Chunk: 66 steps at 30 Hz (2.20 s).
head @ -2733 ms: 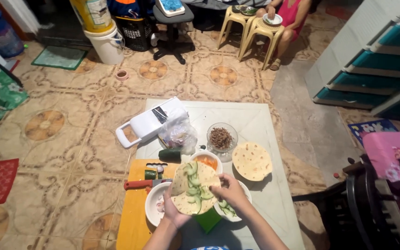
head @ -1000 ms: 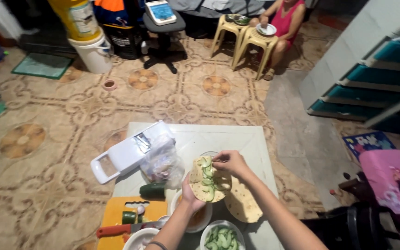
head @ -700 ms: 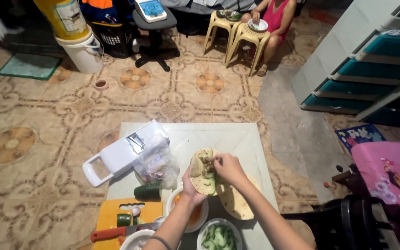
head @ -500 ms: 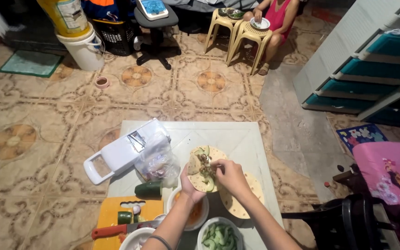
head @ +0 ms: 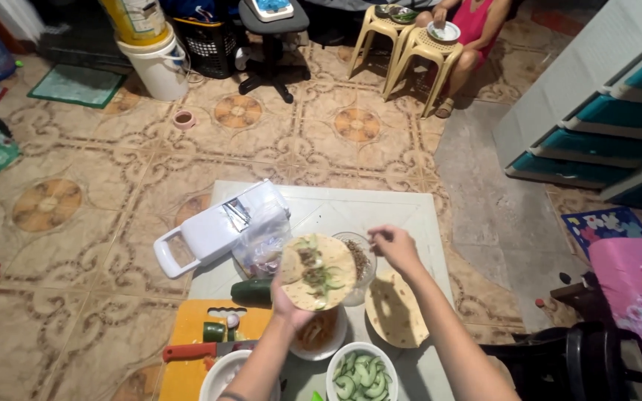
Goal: Preparing a wrap by adding vegetables and meat to a tortilla.
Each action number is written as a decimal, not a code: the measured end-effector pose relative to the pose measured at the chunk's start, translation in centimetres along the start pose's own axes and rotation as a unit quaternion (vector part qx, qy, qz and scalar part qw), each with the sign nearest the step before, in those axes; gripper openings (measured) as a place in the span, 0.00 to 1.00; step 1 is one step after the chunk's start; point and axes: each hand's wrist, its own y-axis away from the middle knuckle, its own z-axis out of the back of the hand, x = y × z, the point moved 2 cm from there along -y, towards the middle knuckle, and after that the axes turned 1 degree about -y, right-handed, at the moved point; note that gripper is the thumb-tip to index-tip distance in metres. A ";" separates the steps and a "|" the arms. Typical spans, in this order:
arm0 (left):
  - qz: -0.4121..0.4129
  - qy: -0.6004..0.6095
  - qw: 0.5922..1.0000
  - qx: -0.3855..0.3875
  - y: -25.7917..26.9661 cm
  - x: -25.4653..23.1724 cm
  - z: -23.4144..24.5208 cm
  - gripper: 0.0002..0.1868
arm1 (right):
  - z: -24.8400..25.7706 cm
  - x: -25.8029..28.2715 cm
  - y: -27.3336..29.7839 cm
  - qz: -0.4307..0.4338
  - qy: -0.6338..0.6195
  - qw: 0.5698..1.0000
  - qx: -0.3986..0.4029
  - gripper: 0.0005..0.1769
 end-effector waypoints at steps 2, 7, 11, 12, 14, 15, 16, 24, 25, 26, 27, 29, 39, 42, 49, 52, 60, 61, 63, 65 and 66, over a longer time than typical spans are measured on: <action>-0.020 -0.009 1.000 -0.005 1.5 -1.6 -0.3 0.38 | -1.3 -3.5 -1.8 -0.004 0.106 0.994 0.021 0.12; -0.075 -0.015 0.997 -0.033 3.3 -4.6 1.3 0.35 | -5.0 -9.1 -2.5 0.121 0.338 0.931 0.062 0.16; -0.099 -0.025 0.994 -0.034 3.1 -5.6 3.2 0.32 | -6.8 -7.3 0.1 0.258 0.409 0.872 0.079 0.36; -0.101 -0.027 0.994 -0.038 3.0 -5.9 3.2 0.33 | -7.1 -6.7 0.8 0.220 0.434 0.869 0.091 0.40; -0.098 -0.023 0.994 -0.041 3.2 -5.9 2.6 0.33 | -7.1 -7.5 0.6 0.216 0.446 0.864 0.090 0.33; -0.092 -0.018 0.995 -0.046 3.4 -5.6 2.5 0.33 | -6.9 -8.2 0.8 0.208 0.458 0.860 0.088 0.26; -0.092 -0.017 0.994 -0.047 3.2 -5.6 2.7 0.33 | -6.9 -8.7 0.5 0.208 0.458 0.860 0.089 0.26; -0.061 -0.021 0.998 -0.019 1.2 -4.3 1.5 0.35 | -5.0 -9.1 -2.3 0.162 0.264 0.951 0.017 0.10; -0.058 -0.020 0.998 -0.019 0.8 -3.9 1.5 0.35 | -4.5 -9.1 -2.5 0.160 0.265 0.951 0.015 0.10; -0.054 -0.014 0.998 -0.023 0.5 -3.6 1.5 0.34 | -4.1 -9.4 -2.8 0.086 0.268 0.959 0.028 0.10; -0.051 -0.008 0.998 -0.027 0.1 -3.3 1.5 0.34 | -3.7 -9.7 -3.1 0.012 0.268 0.962 0.042 0.09; -0.050 -0.015 0.998 -0.021 -0.7 -2.9 1.7 0.34 | -3.1 -10.3 -3.5 -0.043 0.249 0.967 0.040 0.10; 0.014 -0.038 0.999 0.003 -3.6 0.3 0.8 0.35 | -2.5 0.3 -0.8 -0.070 -0.008 0.996 0.062 0.09; 0.039 -0.036 0.998 -0.016 -5.3 2.0 1.5 0.38 | -4.5 4.6 1.0 -0.044 0.087 0.993 0.063 0.10; 0.054 -0.036 0.995 0.082 -6.1 2.9 -0.1 0.30 | -5.7 7.4 3.8 0.068 0.227 0.971 -0.019 0.14; 0.036 -0.035 0.995 0.088 -6.9 2.8 0.4 0.30 | -5.8 7.6 5.5 0.034 0.236 0.971 -0.009 0.14; 0.027 -0.002 0.994 0.103 -8.2 3.0 2.3 0.32 | -5.9 6.7 8.4 0.108 0.218 0.970 -0.013 0.17; 0.026 -0.002 0.994 0.103 -7.9 2.9 1.6 0.32 | -6.0 7.1 8.6 0.109 0.218 0.970 -0.013 0.17; 0.030 -0.014 0.997 0.071 -6.9 2.8 0.3 0.35 | -6.0 8.2 9.0 0.126 0.252 0.959 -0.036 0.13; 0.032 -0.011 0.998 0.059 -6.4 2.4 -0.2 0.36 | -5.6 8.1 8.2 0.091 0.230 0.969 -0.028 0.12; 0.035 -0.009 0.998 0.048 -6.1 2.2 -0.4 0.37 | -5.5 8.0 7.8 0.056 0.207 0.977 -0.022 0.11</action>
